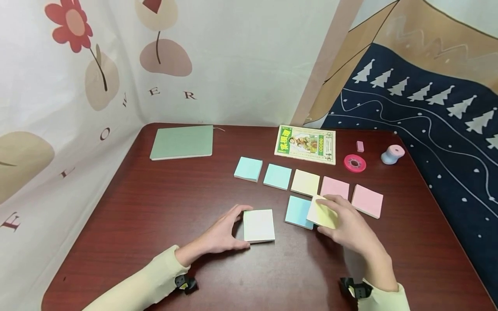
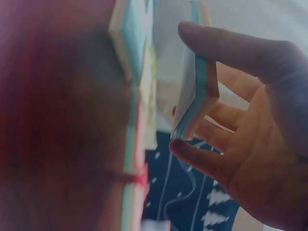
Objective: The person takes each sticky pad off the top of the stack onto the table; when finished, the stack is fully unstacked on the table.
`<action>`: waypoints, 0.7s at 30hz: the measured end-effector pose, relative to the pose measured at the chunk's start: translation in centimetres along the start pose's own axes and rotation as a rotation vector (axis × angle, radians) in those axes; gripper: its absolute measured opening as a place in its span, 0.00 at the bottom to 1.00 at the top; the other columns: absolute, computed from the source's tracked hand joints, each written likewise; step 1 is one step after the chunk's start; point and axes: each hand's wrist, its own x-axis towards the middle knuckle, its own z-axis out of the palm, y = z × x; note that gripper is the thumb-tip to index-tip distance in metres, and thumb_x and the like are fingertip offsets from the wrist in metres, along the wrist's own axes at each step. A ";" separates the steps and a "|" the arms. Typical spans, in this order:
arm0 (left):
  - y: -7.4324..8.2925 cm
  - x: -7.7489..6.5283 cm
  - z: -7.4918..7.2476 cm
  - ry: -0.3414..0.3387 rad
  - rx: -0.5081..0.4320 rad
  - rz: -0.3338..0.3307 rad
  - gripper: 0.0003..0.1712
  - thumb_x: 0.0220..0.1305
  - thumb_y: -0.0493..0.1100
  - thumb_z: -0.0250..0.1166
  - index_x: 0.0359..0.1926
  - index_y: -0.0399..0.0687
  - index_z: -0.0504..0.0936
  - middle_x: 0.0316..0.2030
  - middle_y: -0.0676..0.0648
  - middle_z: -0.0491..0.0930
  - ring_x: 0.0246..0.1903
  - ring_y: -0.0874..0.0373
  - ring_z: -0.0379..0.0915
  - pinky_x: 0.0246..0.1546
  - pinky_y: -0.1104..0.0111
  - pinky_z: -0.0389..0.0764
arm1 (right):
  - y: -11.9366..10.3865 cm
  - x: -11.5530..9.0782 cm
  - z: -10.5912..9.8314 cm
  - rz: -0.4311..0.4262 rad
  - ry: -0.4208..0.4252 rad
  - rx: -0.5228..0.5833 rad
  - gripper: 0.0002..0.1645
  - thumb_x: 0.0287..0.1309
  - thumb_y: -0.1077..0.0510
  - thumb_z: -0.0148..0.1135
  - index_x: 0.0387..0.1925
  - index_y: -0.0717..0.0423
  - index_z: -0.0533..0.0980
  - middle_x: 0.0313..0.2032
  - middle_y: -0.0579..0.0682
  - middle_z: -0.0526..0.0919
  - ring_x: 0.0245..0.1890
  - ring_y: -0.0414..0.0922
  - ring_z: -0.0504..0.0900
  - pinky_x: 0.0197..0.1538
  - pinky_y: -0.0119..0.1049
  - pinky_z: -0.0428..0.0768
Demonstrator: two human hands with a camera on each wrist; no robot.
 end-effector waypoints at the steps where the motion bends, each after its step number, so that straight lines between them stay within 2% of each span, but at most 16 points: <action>1: 0.0 0.0 0.0 0.000 0.002 -0.002 0.52 0.39 0.40 0.81 0.66 0.46 0.65 0.57 0.51 0.71 0.56 0.56 0.68 0.58 0.56 0.70 | 0.5 -0.3 0.1 -0.004 0.006 -0.004 0.40 0.38 0.61 0.81 0.58 0.56 0.76 0.57 0.57 0.73 0.52 0.55 0.72 0.49 0.50 0.71; 4: 0.0 0.0 0.0 0.000 0.006 -0.004 0.51 0.40 0.41 0.81 0.66 0.47 0.65 0.58 0.51 0.71 0.57 0.57 0.68 0.58 0.56 0.70 | 1.6 -0.7 0.4 -0.007 0.015 -0.019 0.39 0.36 0.62 0.81 0.56 0.58 0.77 0.55 0.59 0.75 0.52 0.57 0.74 0.50 0.51 0.70; 10: 0.1 -0.1 -0.1 0.002 0.013 -0.004 0.51 0.40 0.41 0.81 0.66 0.48 0.65 0.58 0.51 0.71 0.57 0.57 0.68 0.58 0.57 0.70 | 2.8 -1.0 0.8 0.046 -0.034 -0.015 0.39 0.36 0.64 0.80 0.56 0.62 0.76 0.55 0.65 0.74 0.54 0.63 0.71 0.55 0.61 0.69; 21: 0.1 0.0 -0.1 0.005 0.013 -0.002 0.51 0.39 0.41 0.82 0.66 0.47 0.65 0.57 0.52 0.71 0.56 0.57 0.68 0.58 0.56 0.70 | 3.2 -0.8 0.9 0.085 -0.079 -0.011 0.39 0.37 0.64 0.80 0.57 0.62 0.76 0.57 0.67 0.72 0.56 0.67 0.68 0.56 0.66 0.67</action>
